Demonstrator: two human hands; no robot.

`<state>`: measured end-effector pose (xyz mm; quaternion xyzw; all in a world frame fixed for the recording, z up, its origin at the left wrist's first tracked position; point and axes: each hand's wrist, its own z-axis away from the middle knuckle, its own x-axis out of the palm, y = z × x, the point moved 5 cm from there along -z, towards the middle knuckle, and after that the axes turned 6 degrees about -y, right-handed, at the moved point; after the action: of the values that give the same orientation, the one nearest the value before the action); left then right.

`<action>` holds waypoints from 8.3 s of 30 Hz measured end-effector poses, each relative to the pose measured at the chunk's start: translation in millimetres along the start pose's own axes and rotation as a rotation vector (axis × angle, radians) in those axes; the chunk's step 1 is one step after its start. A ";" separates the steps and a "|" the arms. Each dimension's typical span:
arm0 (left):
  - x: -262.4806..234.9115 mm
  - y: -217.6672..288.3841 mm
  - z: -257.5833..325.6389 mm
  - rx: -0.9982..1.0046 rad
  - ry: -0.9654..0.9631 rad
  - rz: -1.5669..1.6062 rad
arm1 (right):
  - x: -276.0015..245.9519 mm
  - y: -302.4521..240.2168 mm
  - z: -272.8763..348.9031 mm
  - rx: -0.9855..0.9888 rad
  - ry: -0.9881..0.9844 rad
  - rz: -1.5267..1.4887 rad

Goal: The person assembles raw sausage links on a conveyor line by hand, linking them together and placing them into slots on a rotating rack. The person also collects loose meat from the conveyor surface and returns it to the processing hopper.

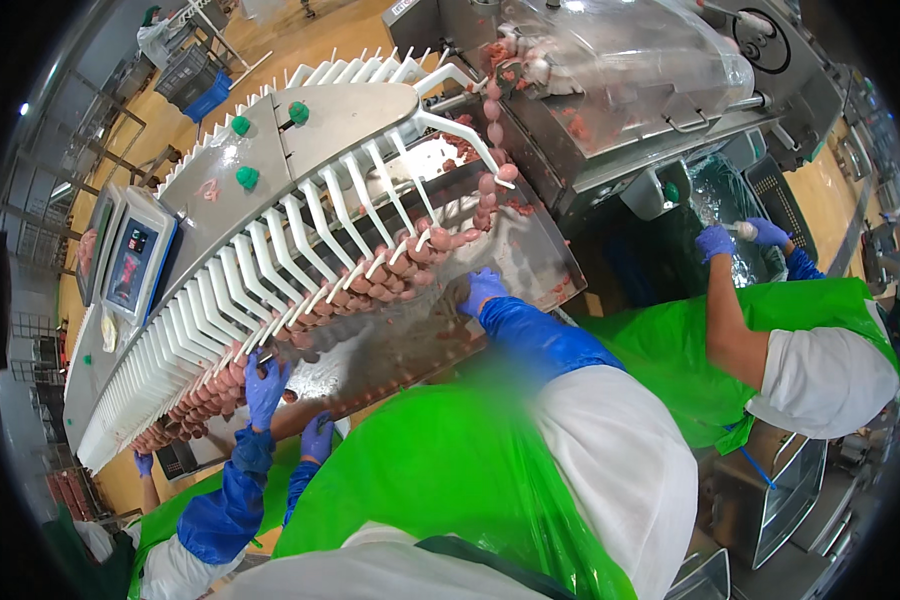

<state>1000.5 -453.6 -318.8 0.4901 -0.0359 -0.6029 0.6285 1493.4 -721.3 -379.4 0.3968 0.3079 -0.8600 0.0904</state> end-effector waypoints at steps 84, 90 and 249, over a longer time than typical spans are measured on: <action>23.5 -49.7 4.9 -0.243 0.081 -0.088 | -28.1 118.7 -73.4 -0.158 0.297 -0.713; 22.2 -57.9 9.0 -0.243 0.081 -0.097 | -133.8 109.7 -34.1 -0.326 0.848 -0.957; 90.7 -106.8 14.3 -0.374 -0.200 -0.540 | -119.6 43.8 -34.9 -0.479 0.293 -0.932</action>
<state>938.7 -511.6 -431.3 0.2969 0.1450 -0.7887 0.5184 1612.8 -745.8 -328.5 0.3024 0.6477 -0.6506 -0.2564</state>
